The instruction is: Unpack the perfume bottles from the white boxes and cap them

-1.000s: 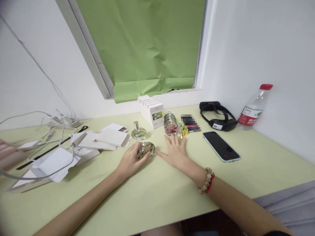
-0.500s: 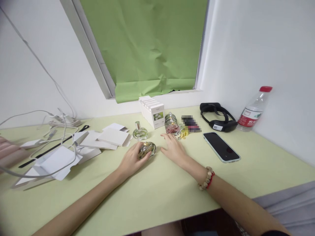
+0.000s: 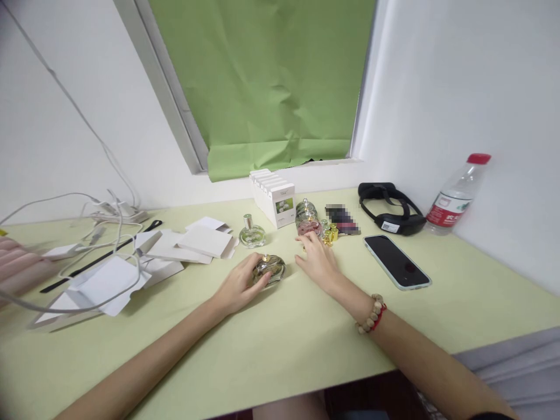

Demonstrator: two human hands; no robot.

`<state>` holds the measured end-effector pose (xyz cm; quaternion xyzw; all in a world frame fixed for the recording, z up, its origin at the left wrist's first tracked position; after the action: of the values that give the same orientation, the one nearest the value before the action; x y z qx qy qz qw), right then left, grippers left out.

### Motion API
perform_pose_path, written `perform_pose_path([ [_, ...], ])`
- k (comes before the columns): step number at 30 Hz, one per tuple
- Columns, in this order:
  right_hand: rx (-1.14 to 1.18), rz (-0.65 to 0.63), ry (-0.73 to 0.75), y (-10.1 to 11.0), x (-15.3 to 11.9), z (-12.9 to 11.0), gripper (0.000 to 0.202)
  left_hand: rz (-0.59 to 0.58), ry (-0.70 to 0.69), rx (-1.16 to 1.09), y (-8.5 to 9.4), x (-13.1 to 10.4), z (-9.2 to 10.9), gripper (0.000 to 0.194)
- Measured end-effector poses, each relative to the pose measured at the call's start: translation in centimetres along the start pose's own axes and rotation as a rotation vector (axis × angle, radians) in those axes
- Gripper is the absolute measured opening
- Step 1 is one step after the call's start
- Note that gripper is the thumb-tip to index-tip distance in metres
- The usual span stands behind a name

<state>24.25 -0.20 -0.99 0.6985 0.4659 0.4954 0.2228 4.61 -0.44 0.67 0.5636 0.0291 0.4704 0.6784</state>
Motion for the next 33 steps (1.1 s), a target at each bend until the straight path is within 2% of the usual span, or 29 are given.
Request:
perform_pose_path([
  [4, 0.049, -0.069, -0.012, -0.8, 0.1, 0.4, 0.034, -0.024, -0.016, -0.001, -0.1, 0.0, 0.0, 0.022],
  [8, 0.217, -0.083, 0.026, -1.1, 0.4, 0.4, 0.033, -0.044, -0.003, -0.029, 0.0, 0.0, 0.0, 0.022],
  [14, 0.402, -0.084, -0.029, -1.0, 0.2, 0.3, 0.026, -0.086, -0.014, -0.086, 0.3, 0.0, 0.1, 0.024],
  [17, 0.513, -0.035, -0.072, -0.9, 0.1, -0.3, 0.019, -0.104, -0.026, -0.081, 0.2, 0.0, 0.0, 0.027],
  [21, 0.74, 0.122, -0.131, -0.1, 0.1, -1.4, 0.025, -0.137, -0.04, -0.093, 0.2, 0.1, 0.0, 0.029],
  [23, 0.906, 0.149, -0.157, 0.2, -0.1, -2.0, 0.026, -0.146, -0.047, -0.109, 0.2, 0.1, -0.1, 0.029],
  [27, 1.107, 0.085, -0.19, 0.1, -0.7, -2.9, 0.023, -0.157, -0.081, -0.123, 0.1, 0.1, -0.1, 0.027],
  [30, 1.117, 0.033, -0.2, -0.1, -1.0, -3.3, 0.022, -0.165, -0.093, -0.122, 0.1, 0.1, -0.1, 0.027],
  [33, 1.131, 0.039, -0.201, 0.1, -1.0, -3.4, 0.02, -0.167, -0.094, -0.126, 0.0, 0.1, -0.2, 0.028],
])
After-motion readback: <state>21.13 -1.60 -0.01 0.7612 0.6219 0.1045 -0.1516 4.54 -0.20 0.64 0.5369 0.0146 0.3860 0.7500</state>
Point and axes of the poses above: each hand's wrist, its own x-axis towards the middle knuckle, its own y-axis out of the back of the hand, z = x × y, the point moved 2 cm from there along x, towards the middle knuckle, and after that the axes turned 7 degrees about z, right-handed, at the moved point
